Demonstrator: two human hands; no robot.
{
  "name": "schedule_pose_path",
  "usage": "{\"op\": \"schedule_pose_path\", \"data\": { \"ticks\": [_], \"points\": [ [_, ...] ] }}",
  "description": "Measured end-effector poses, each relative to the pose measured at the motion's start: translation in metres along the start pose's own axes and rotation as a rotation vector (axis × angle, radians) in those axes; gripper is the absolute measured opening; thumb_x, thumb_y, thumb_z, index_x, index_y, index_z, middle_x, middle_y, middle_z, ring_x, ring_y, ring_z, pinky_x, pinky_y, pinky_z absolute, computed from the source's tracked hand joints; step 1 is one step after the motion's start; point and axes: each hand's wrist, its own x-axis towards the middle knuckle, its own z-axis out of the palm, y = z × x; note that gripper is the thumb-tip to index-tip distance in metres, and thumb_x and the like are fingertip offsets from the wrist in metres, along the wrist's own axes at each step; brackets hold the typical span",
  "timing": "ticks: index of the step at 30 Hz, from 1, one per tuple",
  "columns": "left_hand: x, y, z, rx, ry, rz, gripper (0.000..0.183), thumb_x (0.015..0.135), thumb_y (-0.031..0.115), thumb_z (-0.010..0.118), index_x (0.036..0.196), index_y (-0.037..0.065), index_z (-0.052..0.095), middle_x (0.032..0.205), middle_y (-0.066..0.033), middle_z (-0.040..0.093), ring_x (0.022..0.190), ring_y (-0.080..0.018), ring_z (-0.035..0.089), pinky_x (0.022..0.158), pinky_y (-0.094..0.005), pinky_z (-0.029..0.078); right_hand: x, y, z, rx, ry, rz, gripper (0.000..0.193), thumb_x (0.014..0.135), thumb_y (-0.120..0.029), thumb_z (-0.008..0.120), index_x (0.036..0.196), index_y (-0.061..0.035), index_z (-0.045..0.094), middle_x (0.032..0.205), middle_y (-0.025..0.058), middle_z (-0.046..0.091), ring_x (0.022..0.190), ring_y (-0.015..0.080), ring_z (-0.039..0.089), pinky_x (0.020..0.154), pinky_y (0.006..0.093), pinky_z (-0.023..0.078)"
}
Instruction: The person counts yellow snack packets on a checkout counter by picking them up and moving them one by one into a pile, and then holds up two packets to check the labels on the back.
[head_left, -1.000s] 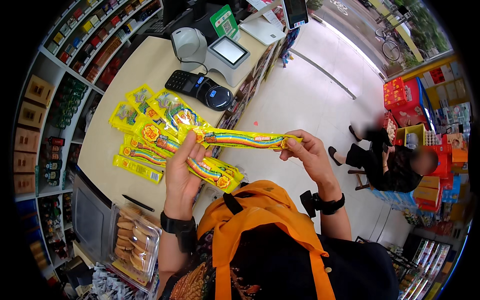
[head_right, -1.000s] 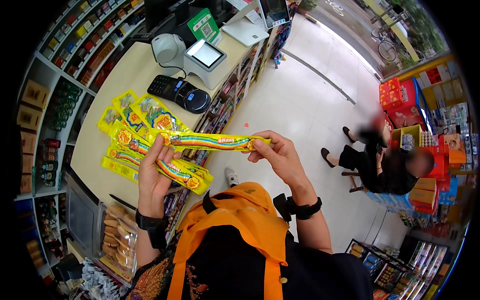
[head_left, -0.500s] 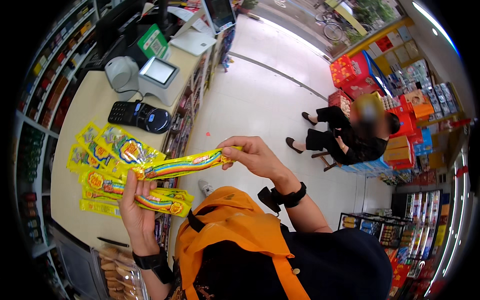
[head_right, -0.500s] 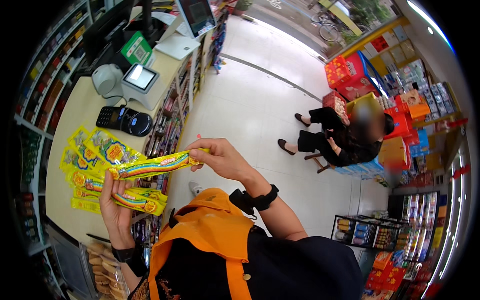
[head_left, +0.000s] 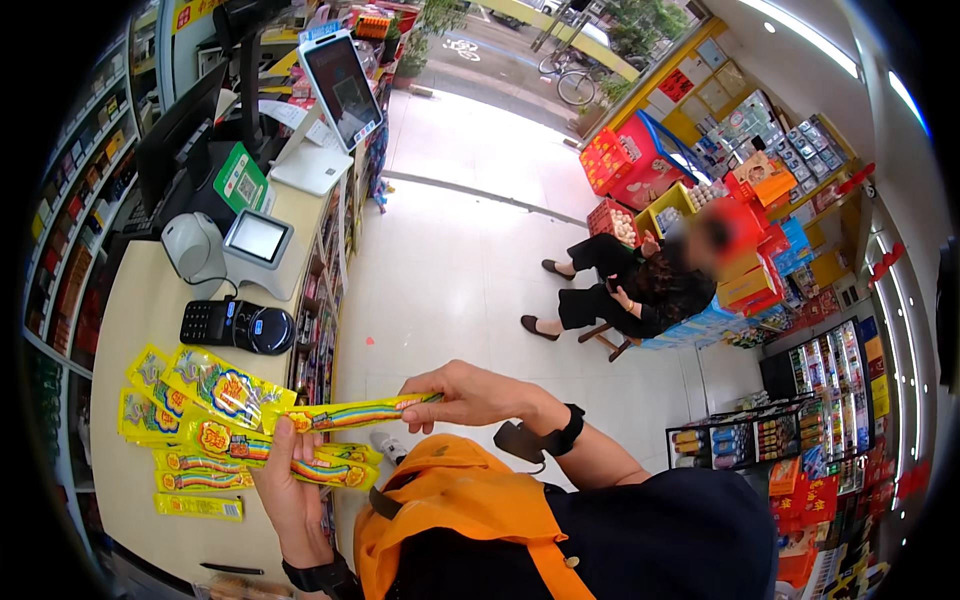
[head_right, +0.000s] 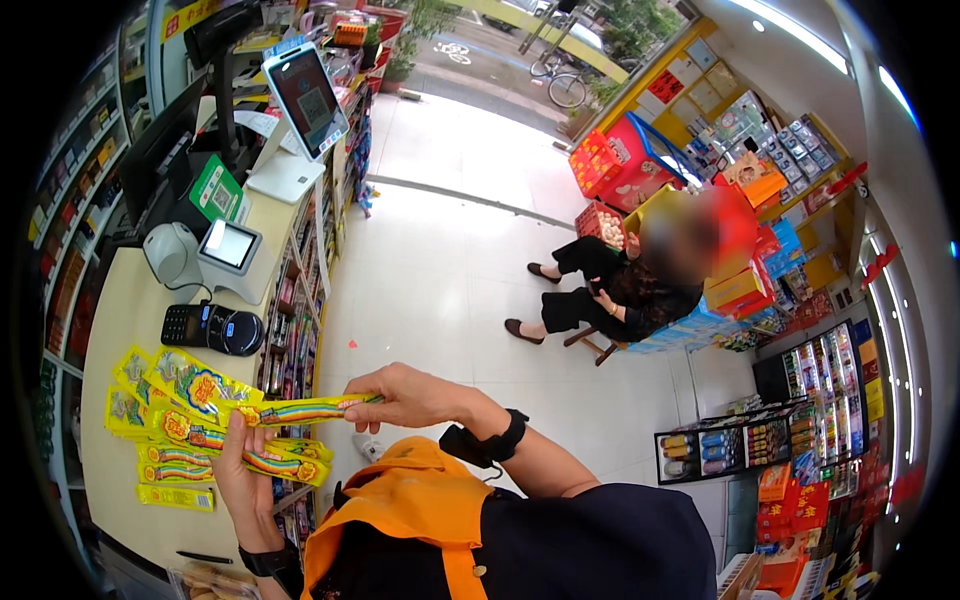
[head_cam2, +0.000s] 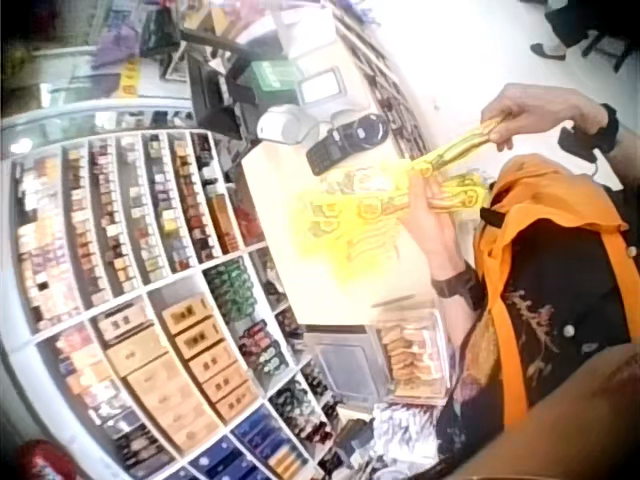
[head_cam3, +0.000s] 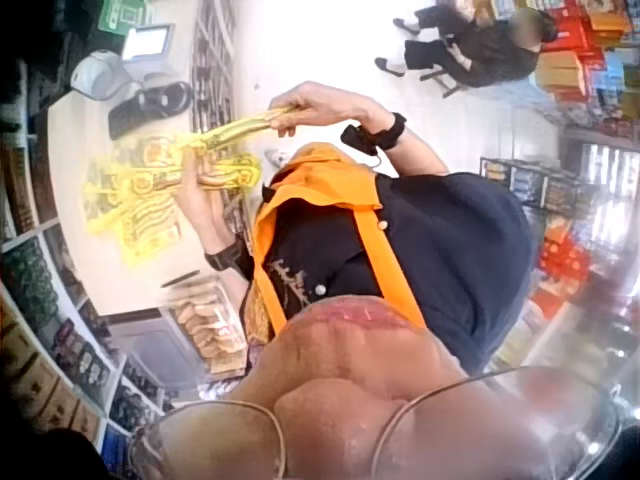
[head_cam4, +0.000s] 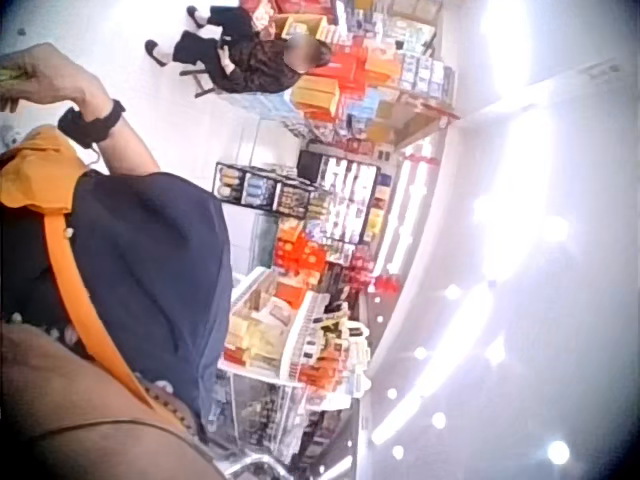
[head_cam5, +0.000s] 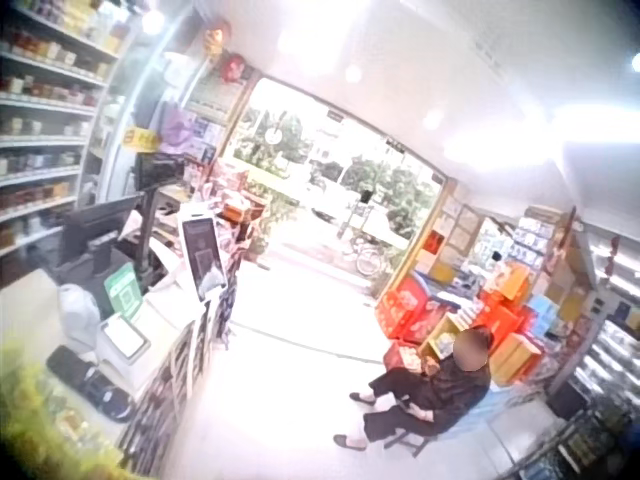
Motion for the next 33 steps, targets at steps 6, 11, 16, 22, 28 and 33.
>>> {"op": "schedule_pose_path", "data": {
  "ticks": [6,11,16,22,28,33],
  "points": [
    [0.006,-0.001,0.001,-0.056,-0.012,0.004,0.016,0.094,0.013,0.062,0.083,0.008,0.052,0.063,0.0027,0.039,0.057,-0.0098,0.038,0.067,-0.0317,0.044,0.003,-0.016,-0.002,-0.029,0.046,0.020,0.029,0.101,-0.030,0.050,0.097,-0.0035,0.062,0.069,0.0021,0.063,0.057,0.0093,0.056,0.053,0.0254,0.045],
    [0.006,0.001,-0.005,-0.131,-0.075,0.002,0.015,0.093,0.013,0.063,0.087,0.007,0.051,0.063,0.0026,0.038,0.057,-0.0100,0.039,0.067,-0.0318,0.044,0.010,-0.022,0.001,0.015,0.018,0.035,0.031,0.102,-0.032,0.048,0.098,-0.0043,0.062,0.069,0.0002,0.062,0.054,0.0068,0.050,0.052,0.0224,0.043],
    [0.012,0.004,-0.001,-0.120,-0.094,-0.050,0.016,0.093,0.012,0.063,0.085,0.007,0.050,0.063,0.0032,0.039,0.057,-0.0101,0.039,0.066,-0.0295,0.044,0.026,-0.016,0.011,0.074,-0.061,-0.001,0.033,0.102,-0.034,0.047,0.098,-0.0046,0.061,0.069,-0.0002,0.063,0.054,0.0066,0.052,0.052,0.0228,0.043],
    [0.024,0.015,-0.014,-0.060,0.018,0.045,0.020,0.094,0.021,0.064,0.081,0.009,0.054,0.062,0.0048,0.038,0.057,-0.0083,0.040,0.064,-0.0276,0.043,0.035,-0.014,0.012,0.166,-0.035,0.032,0.029,0.102,-0.028,0.049,0.109,-0.0029,0.061,0.081,0.0019,0.066,0.063,0.0068,0.057,0.059,0.0220,0.047],
    [0.028,0.029,-0.015,-0.153,0.057,0.074,0.020,0.094,0.018,0.063,0.079,0.009,0.053,0.063,0.0035,0.040,0.058,-0.0085,0.039,0.065,-0.0284,0.043,0.037,-0.007,0.009,0.150,0.082,-0.016,0.027,0.101,-0.025,0.049,0.106,-0.0015,0.062,0.081,0.0021,0.067,0.064,0.0062,0.057,0.059,0.0208,0.046],
    [0.026,0.030,-0.011,-0.119,0.023,0.083,0.019,0.093,0.016,0.063,0.080,0.008,0.051,0.063,0.0027,0.040,0.057,-0.0092,0.039,0.064,-0.0291,0.042,0.044,-0.010,0.004,0.132,0.082,-0.059,0.027,0.101,-0.027,0.049,0.102,-0.0027,0.063,0.075,0.0015,0.066,0.060,0.0064,0.055,0.056,0.0218,0.045]
  ]
}}
